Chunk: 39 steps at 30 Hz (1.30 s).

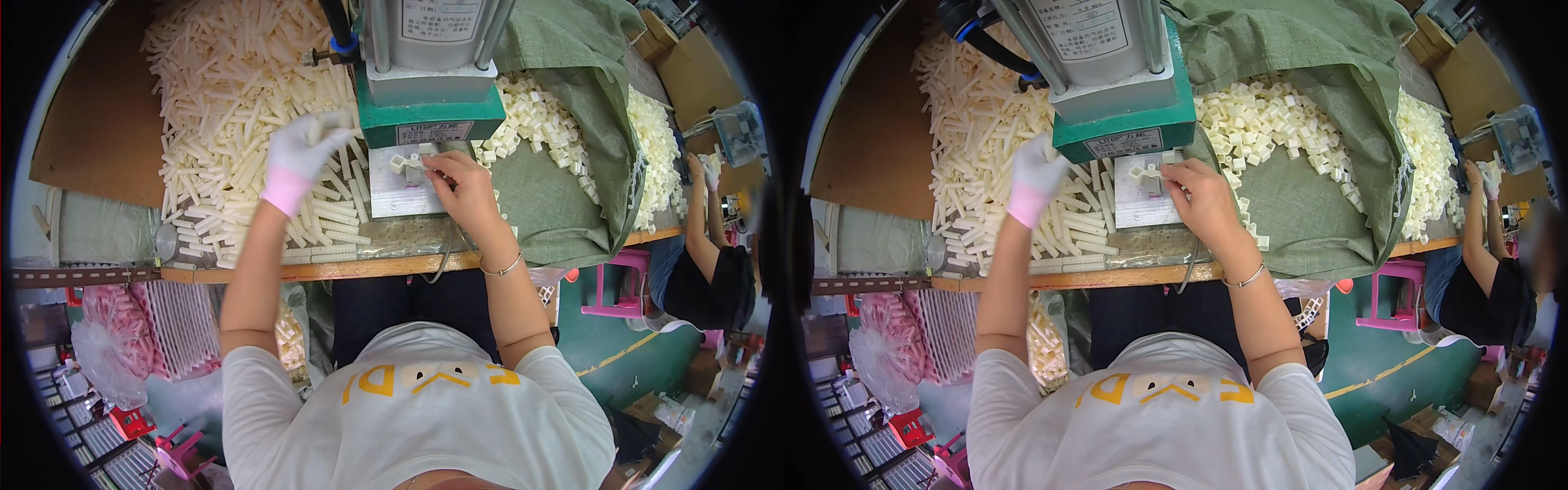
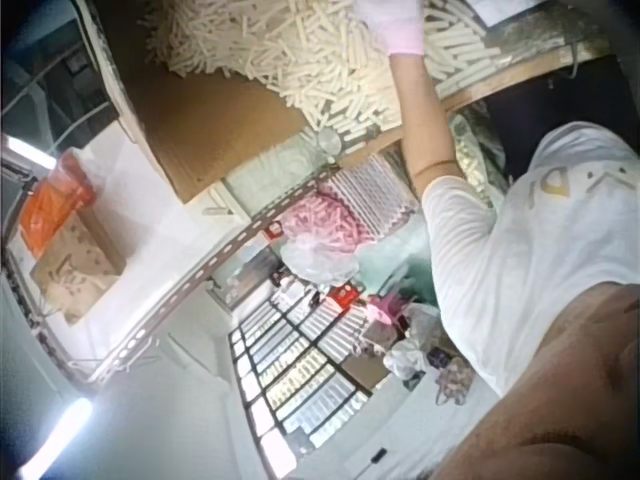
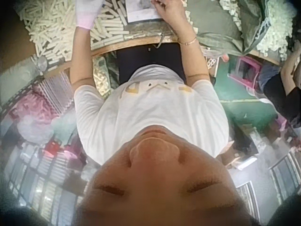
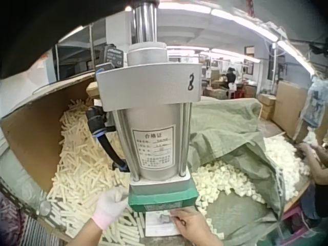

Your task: Manually assemble and secure plastic tubes into a connector housing using a small pneumatic press.

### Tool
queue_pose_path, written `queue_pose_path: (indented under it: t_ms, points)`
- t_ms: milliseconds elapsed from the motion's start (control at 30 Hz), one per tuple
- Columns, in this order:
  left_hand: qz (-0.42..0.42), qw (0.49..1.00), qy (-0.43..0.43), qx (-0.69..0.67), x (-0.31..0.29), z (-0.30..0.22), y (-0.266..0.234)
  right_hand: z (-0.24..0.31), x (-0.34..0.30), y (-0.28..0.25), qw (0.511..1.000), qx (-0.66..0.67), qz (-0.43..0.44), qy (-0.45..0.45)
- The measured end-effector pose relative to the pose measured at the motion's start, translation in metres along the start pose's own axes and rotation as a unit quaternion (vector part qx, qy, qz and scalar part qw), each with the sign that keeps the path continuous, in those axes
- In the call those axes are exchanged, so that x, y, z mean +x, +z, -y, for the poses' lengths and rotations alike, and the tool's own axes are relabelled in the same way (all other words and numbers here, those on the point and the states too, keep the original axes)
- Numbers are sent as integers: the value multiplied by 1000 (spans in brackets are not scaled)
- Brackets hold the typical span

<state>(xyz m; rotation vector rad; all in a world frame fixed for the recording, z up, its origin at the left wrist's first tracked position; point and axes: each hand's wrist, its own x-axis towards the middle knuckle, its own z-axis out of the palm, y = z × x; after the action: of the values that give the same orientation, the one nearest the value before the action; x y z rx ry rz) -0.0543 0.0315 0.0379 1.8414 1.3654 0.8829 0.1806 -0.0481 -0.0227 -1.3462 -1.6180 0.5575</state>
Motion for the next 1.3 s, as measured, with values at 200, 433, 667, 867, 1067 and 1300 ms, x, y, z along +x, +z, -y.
queue_pose_path:
  t_ms: [200,433,667,867,1067,1300]
  points:
    - [2,982,-107,-155,-31,-21,65,4,0,3,990,-100,-10,-96]
    - [-39,995,73,-55,-27,-9,82,3,-2,2,991,-94,-17,-90]
    - [-4,992,120,47,-23,-14,78,3,-2,1,988,-118,-19,-100]
    - [-75,979,184,44,-24,3,85,-32,-13,-28,987,-17,-150,46]
    - [-62,987,144,35,-30,-3,82,-84,0,-77,949,-131,-202,201]
    - [-115,971,207,34,-33,6,84,-81,15,-62,921,-283,-9,269]
